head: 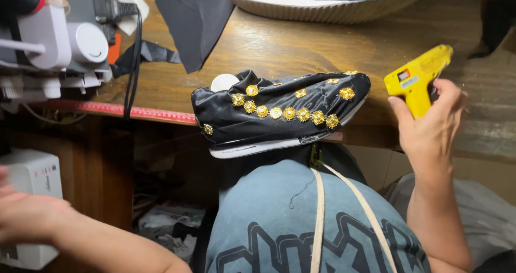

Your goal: Decorate a black shoe by attaching gold floral ornaments using a hot glue gun.

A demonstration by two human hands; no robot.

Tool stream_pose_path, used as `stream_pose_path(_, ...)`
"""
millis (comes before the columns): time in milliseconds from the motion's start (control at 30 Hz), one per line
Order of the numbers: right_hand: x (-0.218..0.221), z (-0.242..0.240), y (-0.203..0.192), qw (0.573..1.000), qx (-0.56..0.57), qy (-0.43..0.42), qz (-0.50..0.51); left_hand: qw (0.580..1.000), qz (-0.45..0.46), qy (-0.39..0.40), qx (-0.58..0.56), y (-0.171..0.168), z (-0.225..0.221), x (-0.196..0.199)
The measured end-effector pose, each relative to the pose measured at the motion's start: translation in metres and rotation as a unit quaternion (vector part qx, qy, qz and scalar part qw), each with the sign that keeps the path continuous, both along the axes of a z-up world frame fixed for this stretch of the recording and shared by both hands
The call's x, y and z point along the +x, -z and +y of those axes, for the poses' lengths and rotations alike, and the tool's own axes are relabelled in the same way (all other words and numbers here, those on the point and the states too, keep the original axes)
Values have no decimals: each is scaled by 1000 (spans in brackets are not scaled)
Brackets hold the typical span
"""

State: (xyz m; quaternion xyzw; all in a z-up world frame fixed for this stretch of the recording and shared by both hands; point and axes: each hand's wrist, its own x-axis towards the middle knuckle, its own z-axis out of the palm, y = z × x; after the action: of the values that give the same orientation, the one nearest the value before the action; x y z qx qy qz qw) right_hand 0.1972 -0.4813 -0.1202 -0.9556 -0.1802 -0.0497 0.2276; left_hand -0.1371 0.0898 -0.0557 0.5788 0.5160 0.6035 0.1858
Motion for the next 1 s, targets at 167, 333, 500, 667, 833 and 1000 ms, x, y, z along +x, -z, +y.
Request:
stream_pose_path(167,-23,17,-13,988,63,-37,-134,988,46,139,55,93,-10,-91)
stream_pose_path(333,-38,33,-2,964,164,-76,-194,991,78,-23,-106,202,-26,-187)
stream_pose_path(500,-34,57,-31,959,247,-136,11,879,-171,-136,-424,279,-41,-226)
stream_pose_path(667,-40,64,-25,947,219,-198,-124,873,54,-31,-483,311,-62,-201)
stream_pose_path(833,-39,43,5,854,450,-157,-209,845,253,142,-449,280,-58,-146)
stream_pose_path(1000,-48,59,-13,892,400,-94,-189,835,413,248,-267,213,-42,-78)
